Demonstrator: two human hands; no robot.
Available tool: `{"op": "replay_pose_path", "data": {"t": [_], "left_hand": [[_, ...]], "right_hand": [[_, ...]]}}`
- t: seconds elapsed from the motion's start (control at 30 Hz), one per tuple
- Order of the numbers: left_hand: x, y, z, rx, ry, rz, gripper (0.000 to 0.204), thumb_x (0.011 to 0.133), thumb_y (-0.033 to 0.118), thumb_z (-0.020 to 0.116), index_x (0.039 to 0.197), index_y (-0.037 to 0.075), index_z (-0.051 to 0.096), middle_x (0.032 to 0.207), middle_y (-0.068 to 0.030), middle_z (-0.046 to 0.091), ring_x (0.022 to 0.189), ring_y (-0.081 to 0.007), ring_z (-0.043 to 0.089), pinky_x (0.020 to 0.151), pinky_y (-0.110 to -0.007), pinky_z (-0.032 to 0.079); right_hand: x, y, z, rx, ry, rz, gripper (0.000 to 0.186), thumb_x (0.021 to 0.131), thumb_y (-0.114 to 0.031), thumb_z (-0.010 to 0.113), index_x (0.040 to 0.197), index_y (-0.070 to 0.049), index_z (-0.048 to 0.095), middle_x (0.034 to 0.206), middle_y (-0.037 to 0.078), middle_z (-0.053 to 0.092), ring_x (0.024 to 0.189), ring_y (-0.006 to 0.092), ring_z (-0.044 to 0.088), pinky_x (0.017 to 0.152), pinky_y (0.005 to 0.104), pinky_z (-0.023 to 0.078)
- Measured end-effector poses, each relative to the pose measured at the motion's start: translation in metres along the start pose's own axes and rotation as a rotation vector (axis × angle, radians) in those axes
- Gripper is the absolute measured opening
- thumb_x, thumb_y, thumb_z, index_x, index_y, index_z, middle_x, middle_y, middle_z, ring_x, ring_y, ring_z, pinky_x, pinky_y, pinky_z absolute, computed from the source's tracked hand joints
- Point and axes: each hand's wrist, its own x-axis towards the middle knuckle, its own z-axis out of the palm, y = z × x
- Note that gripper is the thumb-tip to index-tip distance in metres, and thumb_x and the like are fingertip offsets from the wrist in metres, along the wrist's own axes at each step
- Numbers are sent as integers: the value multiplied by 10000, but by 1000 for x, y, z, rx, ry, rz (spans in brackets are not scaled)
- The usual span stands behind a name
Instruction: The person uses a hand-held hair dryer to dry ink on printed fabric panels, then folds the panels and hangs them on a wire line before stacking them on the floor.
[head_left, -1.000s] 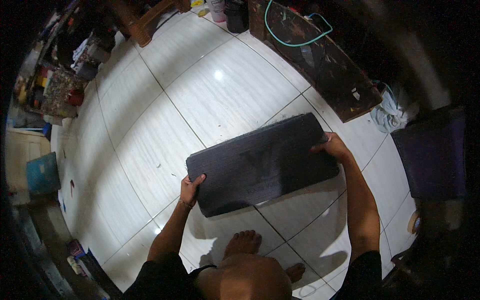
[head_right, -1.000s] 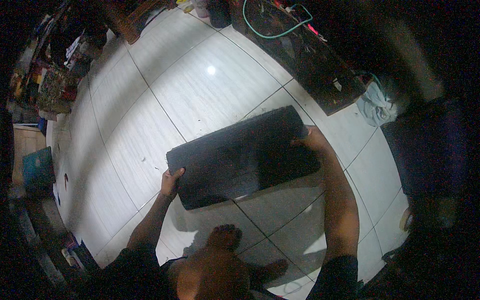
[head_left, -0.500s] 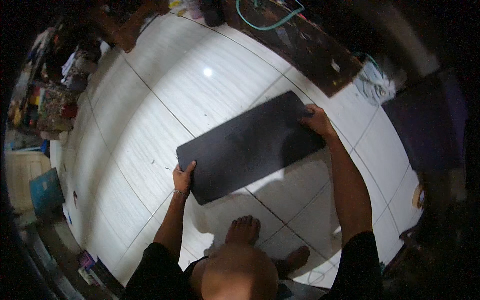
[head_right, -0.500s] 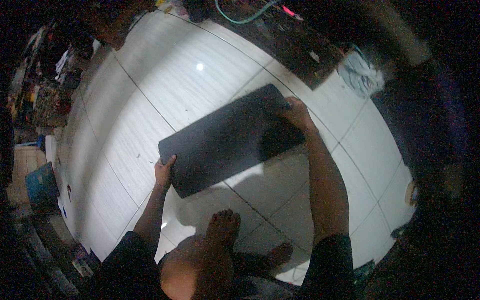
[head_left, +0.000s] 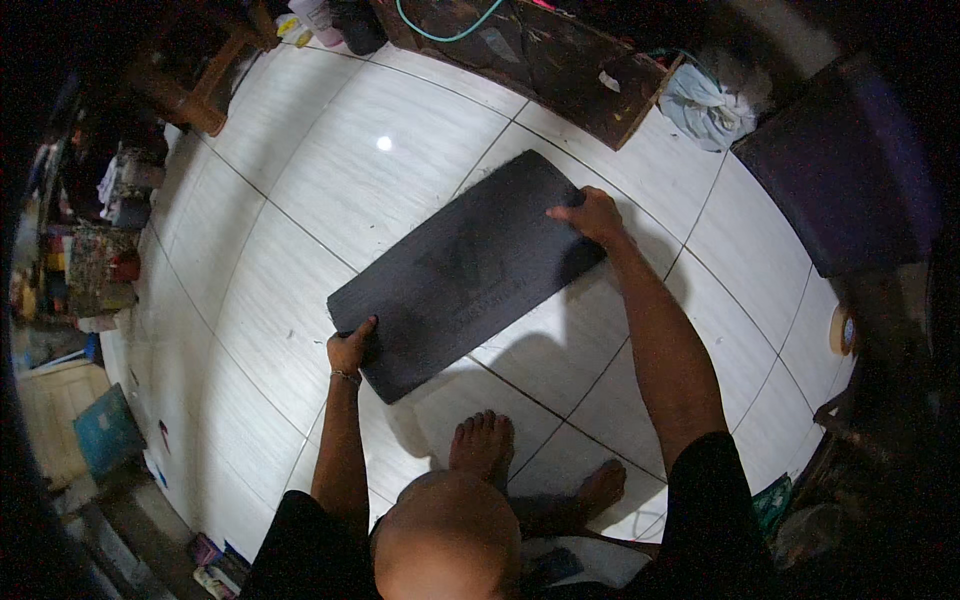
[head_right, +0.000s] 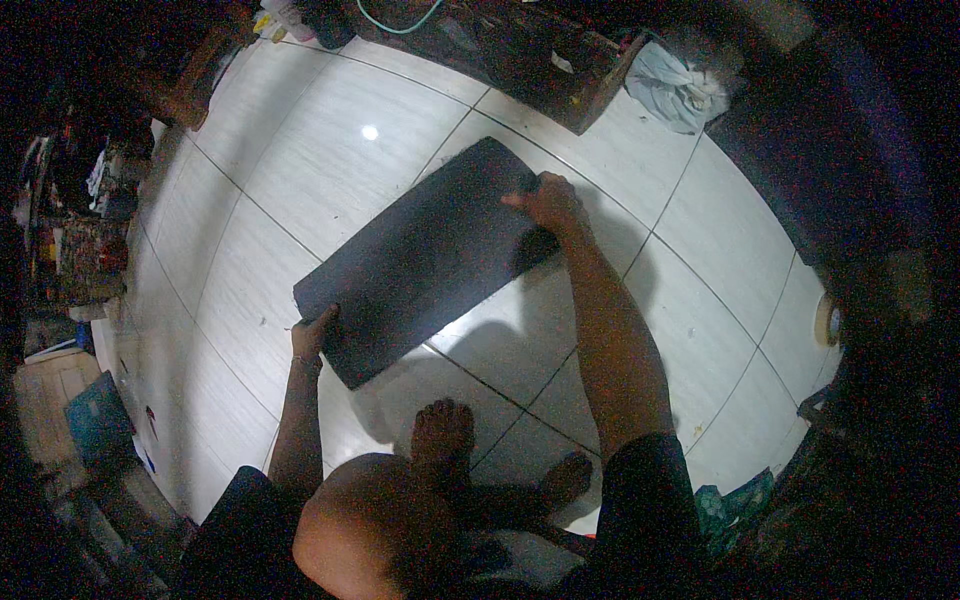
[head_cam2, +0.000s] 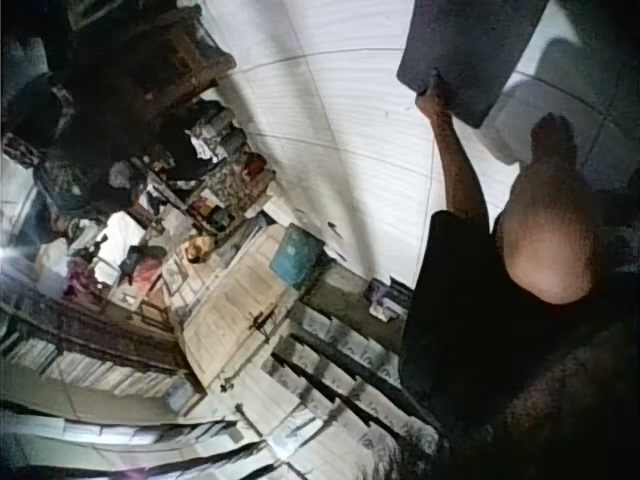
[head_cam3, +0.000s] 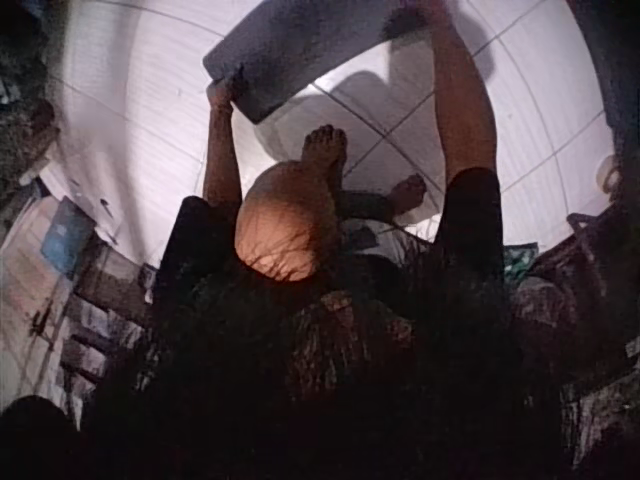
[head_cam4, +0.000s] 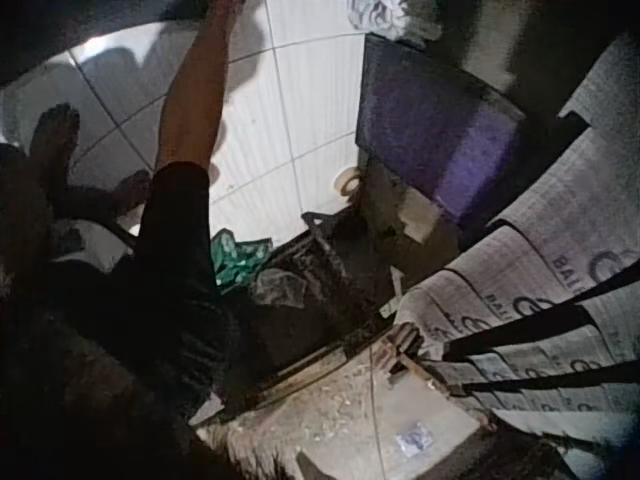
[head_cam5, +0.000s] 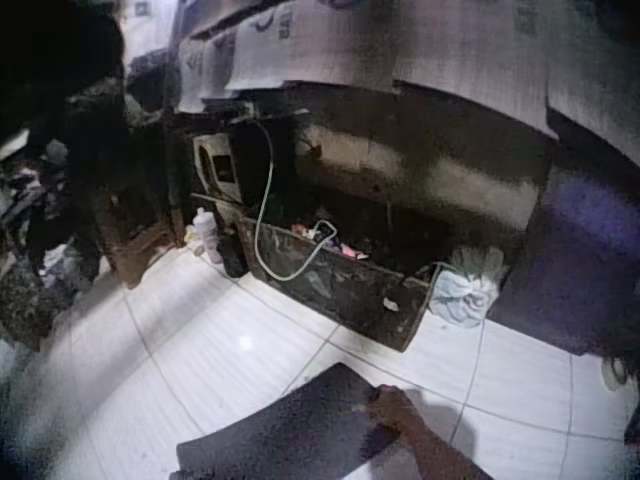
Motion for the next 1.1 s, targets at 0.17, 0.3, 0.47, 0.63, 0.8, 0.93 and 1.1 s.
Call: {"op": "replay_pose_path", "data": {"t": [0.17,0.3,0.47,0.63,0.8,0.93,1.1], "left_hand": [[-23,11,7,-268,-169,83,433,764,251,773,1036,-60,643,981,-84,672,850,-202,629,785,-309,486],[-27,15,-5,-198,-161,-19,441,783,267,749,1032,-77,631,987,-109,667,870,-213,627,797,-312,484],[-22,4,-14,-526,-286,-29,448,787,284,755,998,-92,633,964,-131,658,854,-233,622,794,-327,500],[-28,-3,-6,-583,-245,-60,432,795,249,750,1043,-79,616,994,-124,649,846,-242,624,790,-352,512],[-40,13,1,-530,-211,17,389,787,203,752,1049,-56,625,980,-97,659,839,-230,627,791,-365,511],[-39,26,0,-456,-297,4,401,811,236,731,1069,-49,617,982,-97,662,835,-232,641,770,-355,527],[-37,29,-9,-330,-324,-124,360,828,210,725,1061,-39,610,957,-85,665,789,-218,652,723,-328,553]], "right_hand": [[-4,-16,17,-139,222,-39,905,622,-612,773,1126,106,554,1157,271,595,1085,374,588,914,421,484],[-6,-23,8,-91,97,-27,946,633,-622,757,1154,130,519,1185,291,569,1101,389,575,909,425,487],[4,-21,3,-16,103,14,941,571,-596,796,1109,137,552,1132,279,602,1052,368,604,876,408,498],[-2,-44,-16,181,-159,78,901,553,-578,791,1078,128,596,1050,251,641,960,342,638,837,402,494],[-7,-52,-29,168,-154,111,861,554,-568,797,1050,114,625,1068,240,648,965,325,643,858,408,488],[6,-57,-40,300,-345,168,783,560,-536,810,1027,73,657,1093,204,658,964,318,648,860,423,491],[12,-47,-36,103,-386,89,761,560,-466,840,1101,33,645,1106,194,650,1013,331,621,909,434,458]]}}
